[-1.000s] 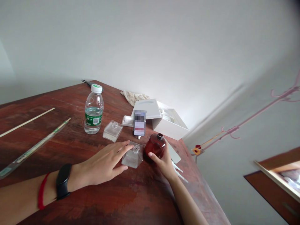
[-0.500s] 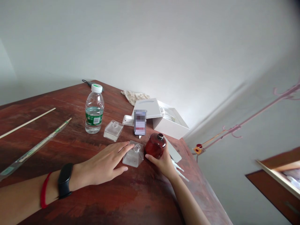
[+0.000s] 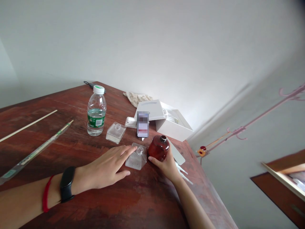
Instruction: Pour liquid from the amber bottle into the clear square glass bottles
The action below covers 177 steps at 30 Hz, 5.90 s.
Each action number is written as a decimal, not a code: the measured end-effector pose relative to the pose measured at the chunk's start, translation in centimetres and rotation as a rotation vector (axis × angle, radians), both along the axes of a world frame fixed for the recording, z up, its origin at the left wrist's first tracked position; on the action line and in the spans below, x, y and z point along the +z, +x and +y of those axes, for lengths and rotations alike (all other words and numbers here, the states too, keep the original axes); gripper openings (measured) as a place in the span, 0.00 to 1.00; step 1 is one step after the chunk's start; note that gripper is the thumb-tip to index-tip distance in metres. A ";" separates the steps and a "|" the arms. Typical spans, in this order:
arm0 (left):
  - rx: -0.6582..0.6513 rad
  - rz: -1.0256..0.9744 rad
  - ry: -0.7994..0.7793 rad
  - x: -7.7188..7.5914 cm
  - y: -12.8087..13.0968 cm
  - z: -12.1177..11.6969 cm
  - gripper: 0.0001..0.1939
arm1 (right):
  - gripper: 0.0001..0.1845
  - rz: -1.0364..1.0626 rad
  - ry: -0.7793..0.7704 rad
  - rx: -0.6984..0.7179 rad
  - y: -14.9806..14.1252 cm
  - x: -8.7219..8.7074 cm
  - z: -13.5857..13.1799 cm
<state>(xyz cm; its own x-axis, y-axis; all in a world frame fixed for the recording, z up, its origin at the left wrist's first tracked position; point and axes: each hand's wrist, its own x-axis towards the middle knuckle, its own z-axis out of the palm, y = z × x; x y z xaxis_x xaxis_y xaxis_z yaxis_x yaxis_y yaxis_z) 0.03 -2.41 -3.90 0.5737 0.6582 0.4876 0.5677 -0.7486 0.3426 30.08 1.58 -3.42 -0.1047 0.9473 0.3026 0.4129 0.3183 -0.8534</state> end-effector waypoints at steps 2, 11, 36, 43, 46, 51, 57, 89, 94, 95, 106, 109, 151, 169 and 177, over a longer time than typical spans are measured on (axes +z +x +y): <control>0.003 0.016 -0.002 0.1 0.0 -0.1 0.48 | 0.57 -0.032 0.024 -0.019 0.0 0.0 0.0; 0.010 0.004 -0.009 0.0 0.0 -0.1 0.48 | 0.58 -0.070 0.045 -0.031 0.2 -0.3 0.0; 0.015 0.002 -0.009 -0.1 0.1 0.2 0.48 | 0.57 -0.035 0.058 -0.039 -0.3 -0.1 -0.2; 0.002 -0.034 -0.040 0.4 0.2 0.5 0.45 | 0.53 0.025 0.059 -0.047 -0.9 0.7 -0.5; -0.003 -0.055 -0.049 0.5 0.2 0.3 0.44 | 0.53 0.029 0.062 -0.040 -0.9 0.8 -0.6; -0.005 -0.055 -0.053 0.4 0.2 0.2 0.43 | 0.52 0.011 0.064 -0.017 -0.7 0.4 -0.5; 0.005 -0.034 -0.057 0.2 0.3 0.0 0.45 | 0.52 -0.001 0.062 -0.008 -0.7 0.2 -0.5; 0.032 -0.089 -0.042 0.4 0.8 -0.3 0.36 | 0.51 -0.049 0.106 0.003 0.2 -0.5 0.2; 0.035 -0.121 -0.063 0.3 0.8 -0.4 0.34 | 0.50 -0.045 0.116 0.015 0.1 -0.4 0.2; 0.035 -0.128 -0.067 0.4 0.8 -0.3 0.32 | 0.50 -0.041 0.115 0.019 0.1 -0.4 0.2; 0.099 -0.151 -0.038 0.9 1.0 -0.3 0.28 | 0.50 -0.014 0.066 0.100 0.1 0.3 0.1; 0.105 -0.142 -0.050 0.9 1.0 -0.2 0.29 | 0.50 -0.020 0.073 0.102 0.2 0.3 0.2; 0.164 -0.068 -0.099 1.0 0.7 0.3 0.33 | 0.55 -0.075 0.045 0.070 0.6 0.2 0.3; 0.119 -0.133 -0.104 1.2 0.8 0.3 0.30 | 0.53 -0.087 0.034 0.089 0.5 0.5 0.3; 0.119 -0.151 -0.137 1.6 0.9 0.1 0.30 | 0.54 -0.112 0.035 0.071 0.6 0.3 0.3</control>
